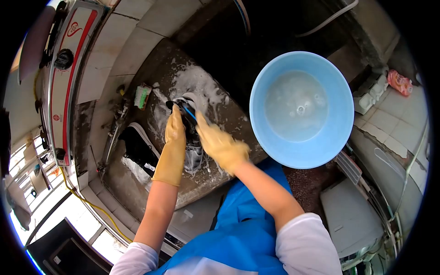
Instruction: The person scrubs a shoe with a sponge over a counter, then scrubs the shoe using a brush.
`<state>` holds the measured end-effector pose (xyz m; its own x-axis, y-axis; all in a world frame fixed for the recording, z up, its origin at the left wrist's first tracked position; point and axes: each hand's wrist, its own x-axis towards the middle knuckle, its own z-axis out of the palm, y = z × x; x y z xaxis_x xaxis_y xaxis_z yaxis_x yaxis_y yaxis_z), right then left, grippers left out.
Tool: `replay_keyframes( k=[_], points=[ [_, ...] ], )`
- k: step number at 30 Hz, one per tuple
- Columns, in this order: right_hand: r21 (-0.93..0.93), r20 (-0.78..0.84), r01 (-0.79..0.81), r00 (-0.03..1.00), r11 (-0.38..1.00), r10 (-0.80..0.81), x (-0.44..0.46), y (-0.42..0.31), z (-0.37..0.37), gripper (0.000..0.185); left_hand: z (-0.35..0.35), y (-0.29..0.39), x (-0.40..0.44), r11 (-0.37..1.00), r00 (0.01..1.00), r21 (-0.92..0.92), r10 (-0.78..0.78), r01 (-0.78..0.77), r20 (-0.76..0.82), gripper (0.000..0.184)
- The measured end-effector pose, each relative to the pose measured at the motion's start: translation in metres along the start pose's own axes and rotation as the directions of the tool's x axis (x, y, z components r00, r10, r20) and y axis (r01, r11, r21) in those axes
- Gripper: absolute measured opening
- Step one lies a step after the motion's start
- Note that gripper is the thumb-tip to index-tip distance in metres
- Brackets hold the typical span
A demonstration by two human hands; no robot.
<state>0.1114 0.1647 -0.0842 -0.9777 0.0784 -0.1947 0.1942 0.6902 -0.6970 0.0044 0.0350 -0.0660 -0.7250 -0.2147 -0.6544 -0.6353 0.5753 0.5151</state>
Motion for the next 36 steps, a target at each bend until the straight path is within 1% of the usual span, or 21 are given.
replay_keyframes(
  k=[2, 4, 6, 7, 8, 9, 10, 12, 13, 14, 16, 17, 19, 24, 26, 28, 30, 31, 32, 34, 36],
  points=[
    [0.123, 0.233, -0.185, 0.96, 0.975, 0.153, -0.003, -0.002, -0.013, 0.055, 0.0, -0.01, 0.009, 1.0, 1.0, 0.001, -0.028, 0.028, -0.006, 0.084],
    [0.201, 0.046, -0.052, 0.998, 0.978, 0.044, 0.032, -0.016, -0.022, 0.055, -0.002, -0.018, 0.011, 0.999, 0.998, -0.037, 0.035, -0.033, 0.058, 0.083],
    [-0.06, 0.018, 0.059, 0.998, 0.996, -0.058, 0.068, -0.012, -0.015, 0.053, 0.0, -0.041, 0.023, 0.942, 0.952, 0.137, 0.303, -0.306, 0.042, 0.067],
    [0.026, -0.219, 0.163, 0.964, 0.986, -0.153, 0.075, -0.012, -0.015, 0.053, 0.0, -0.046, 0.026, 0.877, 0.903, 0.227, 0.428, -0.424, 0.033, 0.059],
    [0.06, -0.335, 0.215, 0.924, 0.975, -0.183, 0.065, -0.01, -0.013, 0.053, -0.003, -0.025, 0.015, 0.937, 0.967, 0.241, 0.233, -0.252, 0.105, 0.052],
    [0.08, -0.446, 0.273, 0.87, 0.959, -0.211, 0.054, -0.009, -0.012, 0.053, 0.001, -0.06, 0.028, 0.742, 0.868, 0.466, 0.478, -0.482, 0.137, 0.044],
    [0.515, -0.084, -0.037, 0.992, 0.857, 0.094, 0.014, 0.003, -0.005, 0.056, 0.007, -0.066, 0.036, 0.452, 0.811, 0.739, 0.543, -0.499, 0.216, 0.047],
    [0.711, 0.377, -0.436, 0.899, 0.552, 0.224, 0.006, 0.0, -0.025, 0.058, 0.018, -0.083, 0.051, -0.282, 0.703, 0.923, 0.599, -0.261, 0.382, 0.055],
    [0.584, 0.481, -0.533, 0.835, 0.612, 0.269, 0.029, -0.024, -0.066, 0.054, 0.022, -0.087, 0.056, -0.601, 0.656, 0.799, 0.591, -0.029, 0.469, 0.057],
    [0.443, 0.572, -0.614, 0.754, 0.653, 0.321, 0.053, -0.041, -0.089, 0.051, 0.017, -0.067, 0.051, -0.344, 0.803, 0.904, 0.447, -0.252, 0.394, 0.057],
    [0.548, 0.55, -0.561, 0.8, 0.62, 0.238, 0.094, -0.03, -0.08, 0.052, 0.013, -0.075, 0.071, -0.014, 0.895, 0.928, 0.261, -0.371, 0.362, 0.057],
    [0.598, 0.55, -0.557, 0.808, 0.577, 0.211, 0.11, -0.022, -0.072, 0.052, 0.003, -0.071, 0.074, 0.151, 0.852, 0.894, 0.402, -0.423, 0.335, 0.062],
    [0.621, 0.551, -0.571, 0.805, 0.537, 0.22, 0.096, -0.011, -0.074, 0.053, 0.005, -0.023, 0.033, 0.187, 0.918, 0.905, 0.189, -0.382, 0.348, 0.058],
    [0.602, 0.588, -0.668, 0.742, 0.438, 0.323, 0.034, -0.018, -0.078, 0.058, 0.01, -0.087, 0.072, 0.421, 0.88, 0.836, 0.452, -0.353, 0.145, 0.052],
    [0.589, 0.52, -0.548, 0.82, 0.595, 0.24, 0.086, -0.025, -0.092, 0.053, 0.008, -0.077, 0.072, 0.462, 0.889, 0.807, 0.428, -0.369, 0.162, 0.047],
    [0.723, 0.594, -0.61, 0.789, 0.325, 0.158, 0.107, 0.008, -0.027, 0.051, 0.006, -0.07, 0.07, 0.509, 0.898, 0.773, 0.406, -0.378, 0.172, 0.043],
    [0.685, 0.527, -0.561, 0.822, 0.466, 0.215, 0.044, -0.009, -0.06, 0.052, 0.005, -0.065, 0.072, 0.556, 0.9, 0.736, 0.401, -0.386, 0.169, 0.04],
    [0.574, 0.583, -0.641, 0.757, 0.508, 0.296, 0.006, -0.015, -0.069, 0.054, 0.005, -0.066, 0.073, 0.589, 0.903, 0.709, 0.397, -0.387, 0.163, 0.039],
    [0.557, 0.525, -0.585, 0.798, 0.589, 0.296, -0.034, -0.014, -0.053, 0.055, 0.004, -0.065, 0.074, 0.625, 0.904, 0.675, 0.396, -0.392, 0.159, 0.038],
    [0.492, 0.111, -0.104, 0.992, 0.864, 0.056, -0.095, -0.014, 0.012, 0.055, 0.002, -0.061, 0.076, 0.699, 0.905, 0.589, 0.396, -0.407, 0.155, 0.038],
    [0.235, 0.008, 0.128, 0.991, 0.964, -0.133, -0.082, -0.005, 0.03, 0.055, 0.002, -0.059, 0.079, 0.778, 0.905, 0.47, 0.403, -0.417, 0.136, 0.039]
  ],
)
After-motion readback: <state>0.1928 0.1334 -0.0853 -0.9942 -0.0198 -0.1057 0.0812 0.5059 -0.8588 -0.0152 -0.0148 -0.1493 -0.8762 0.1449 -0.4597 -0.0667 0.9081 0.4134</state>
